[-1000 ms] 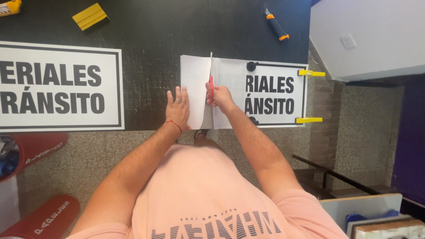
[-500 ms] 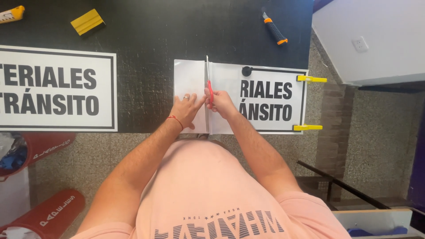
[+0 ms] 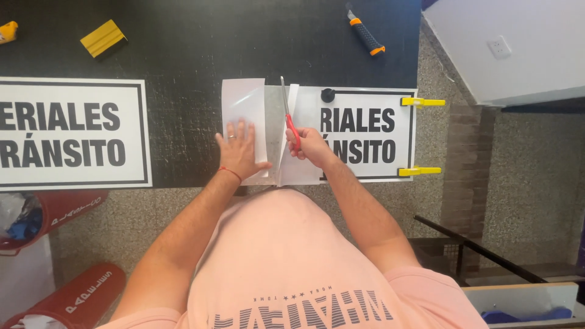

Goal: The person applies a printed sign reading 'MATERIALES EN TRÁNSITO' onto a metal sheet. They align the sign, secure it with clips, apply a transfer film, trim the excess with scissors, and smooth the surface with a squeegee.

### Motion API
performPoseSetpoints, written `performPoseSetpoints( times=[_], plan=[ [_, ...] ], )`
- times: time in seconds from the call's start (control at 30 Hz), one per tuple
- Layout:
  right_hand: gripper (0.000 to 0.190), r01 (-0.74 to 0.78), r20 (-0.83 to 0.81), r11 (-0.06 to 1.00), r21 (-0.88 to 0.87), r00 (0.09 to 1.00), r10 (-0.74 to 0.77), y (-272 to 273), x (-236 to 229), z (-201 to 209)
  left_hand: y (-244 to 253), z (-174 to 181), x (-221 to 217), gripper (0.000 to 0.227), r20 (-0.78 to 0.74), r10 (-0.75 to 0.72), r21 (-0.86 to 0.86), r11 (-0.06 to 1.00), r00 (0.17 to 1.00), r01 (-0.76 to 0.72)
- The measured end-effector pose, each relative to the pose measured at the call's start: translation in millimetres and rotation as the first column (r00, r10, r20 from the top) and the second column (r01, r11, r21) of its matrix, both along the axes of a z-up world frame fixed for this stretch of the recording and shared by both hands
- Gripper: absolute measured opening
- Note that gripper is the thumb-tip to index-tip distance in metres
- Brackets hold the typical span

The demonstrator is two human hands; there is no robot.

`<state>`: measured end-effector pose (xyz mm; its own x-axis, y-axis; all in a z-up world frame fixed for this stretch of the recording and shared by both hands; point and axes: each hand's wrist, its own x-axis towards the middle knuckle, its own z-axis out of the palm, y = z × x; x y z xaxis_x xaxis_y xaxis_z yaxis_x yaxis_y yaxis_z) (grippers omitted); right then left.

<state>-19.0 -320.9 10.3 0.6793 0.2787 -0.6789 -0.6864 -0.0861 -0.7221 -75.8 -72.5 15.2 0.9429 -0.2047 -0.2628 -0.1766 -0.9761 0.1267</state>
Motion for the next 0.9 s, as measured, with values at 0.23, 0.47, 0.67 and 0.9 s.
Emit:
performPoseSetpoints(
  times=[0.23, 0.47, 0.67, 0.9],
  plan=[
    [0.044, -0.027, -0.012, 0.995, 0.097, 1.0, 0.029, 11.2, 6.5, -9.7, 58.4, -53.1, -11.3, 0.12, 0.018, 0.114, 0.036, 0.993, 0.993, -0.114],
    [0.046, 0.046, -0.125, 0.958, 0.282, 0.992, -0.011, 19.8, 12.2, -6.0, 96.1, -84.4, 65.7, 0.068, 0.286, 0.179, 0.011, 0.982, 0.941, -0.189],
    [0.046, 0.016, -0.158, 0.967, 0.252, 0.987, 0.025, 20.3, 19.0, 2.7, 65.7, 44.3, 200.7, 0.124, 0.513, 0.03, 0.018, 0.999, 0.858, -0.046],
    [0.049, 0.111, -0.16, 0.95, 0.293, 0.985, -0.066, 24.1, 30.8, -26.4, -8.5, -24.1, 81.7, 0.031, 0.541, 0.006, -0.328, 0.922, 0.841, 0.205]
  ],
)
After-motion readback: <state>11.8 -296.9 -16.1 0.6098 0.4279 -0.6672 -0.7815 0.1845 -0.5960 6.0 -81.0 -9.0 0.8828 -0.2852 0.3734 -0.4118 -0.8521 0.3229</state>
